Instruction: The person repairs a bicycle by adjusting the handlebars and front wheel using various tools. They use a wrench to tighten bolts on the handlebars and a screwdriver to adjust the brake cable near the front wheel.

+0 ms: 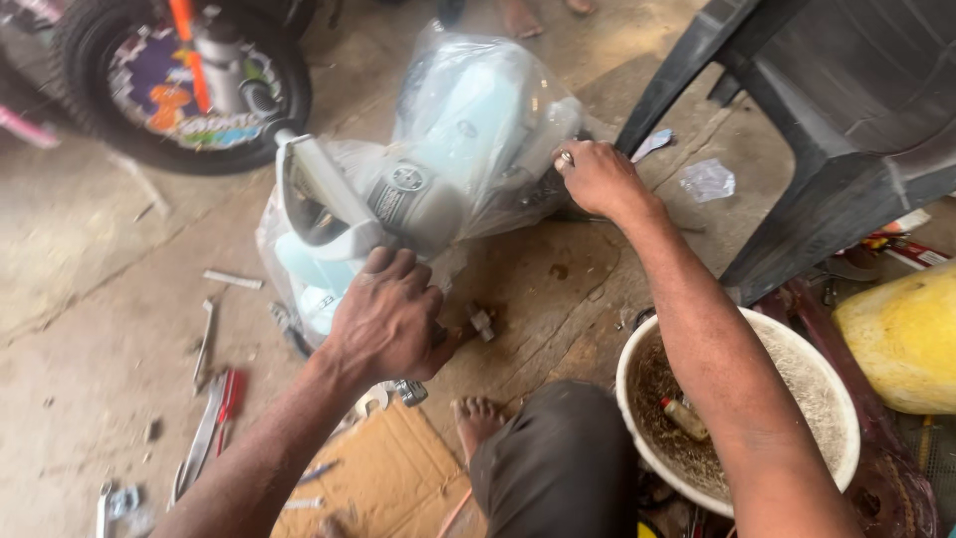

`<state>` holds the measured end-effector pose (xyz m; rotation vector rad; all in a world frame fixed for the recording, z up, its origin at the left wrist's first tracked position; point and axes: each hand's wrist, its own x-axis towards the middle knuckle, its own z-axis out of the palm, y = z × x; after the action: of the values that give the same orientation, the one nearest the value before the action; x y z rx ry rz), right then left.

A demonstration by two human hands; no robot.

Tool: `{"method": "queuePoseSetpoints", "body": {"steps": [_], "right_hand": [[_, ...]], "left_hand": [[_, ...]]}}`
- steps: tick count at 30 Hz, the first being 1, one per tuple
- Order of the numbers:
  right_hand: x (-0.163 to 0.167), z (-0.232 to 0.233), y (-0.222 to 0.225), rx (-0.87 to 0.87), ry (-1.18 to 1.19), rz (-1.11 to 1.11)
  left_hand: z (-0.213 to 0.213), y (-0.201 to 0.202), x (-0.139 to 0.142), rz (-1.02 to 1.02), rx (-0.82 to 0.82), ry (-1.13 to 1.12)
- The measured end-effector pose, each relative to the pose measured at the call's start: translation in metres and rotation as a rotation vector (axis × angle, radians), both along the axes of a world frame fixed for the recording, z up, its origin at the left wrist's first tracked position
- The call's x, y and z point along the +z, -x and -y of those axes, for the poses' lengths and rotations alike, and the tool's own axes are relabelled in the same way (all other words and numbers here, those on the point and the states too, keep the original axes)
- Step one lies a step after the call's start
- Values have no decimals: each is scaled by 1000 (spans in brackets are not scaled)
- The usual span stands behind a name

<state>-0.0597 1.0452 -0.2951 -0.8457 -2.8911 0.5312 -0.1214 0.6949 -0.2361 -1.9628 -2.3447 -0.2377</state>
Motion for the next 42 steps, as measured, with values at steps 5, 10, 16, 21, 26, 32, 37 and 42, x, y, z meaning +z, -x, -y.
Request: {"method": "queuePoseSetpoints", "body": {"steps": [5, 10, 16, 21, 26, 32, 37, 42], "right_hand": [[25, 44, 23, 155, 30, 166], [29, 96, 49, 68, 214, 506], [-21, 141, 31, 236, 290, 764], [-28, 145, 34, 332, 128, 705], [-15, 175, 48, 483, -113, 624], [-3, 205, 57, 520, -132, 507], [-4, 218, 72, 558, -116, 144], [1, 240, 88, 586, -67, -102]], "left_hand": [[39, -19, -7, -6, 7, 32], [73, -27, -16, -54, 2, -28], [111, -18, -20, -31, 41, 19], [128, 20, -29, -40, 39, -175], [145, 49, -32, 47, 141, -280], [170, 71, -37, 87, 251, -559], [183, 59, -44, 271, 365, -616], [189, 40, -40, 310, 396, -615]]}}
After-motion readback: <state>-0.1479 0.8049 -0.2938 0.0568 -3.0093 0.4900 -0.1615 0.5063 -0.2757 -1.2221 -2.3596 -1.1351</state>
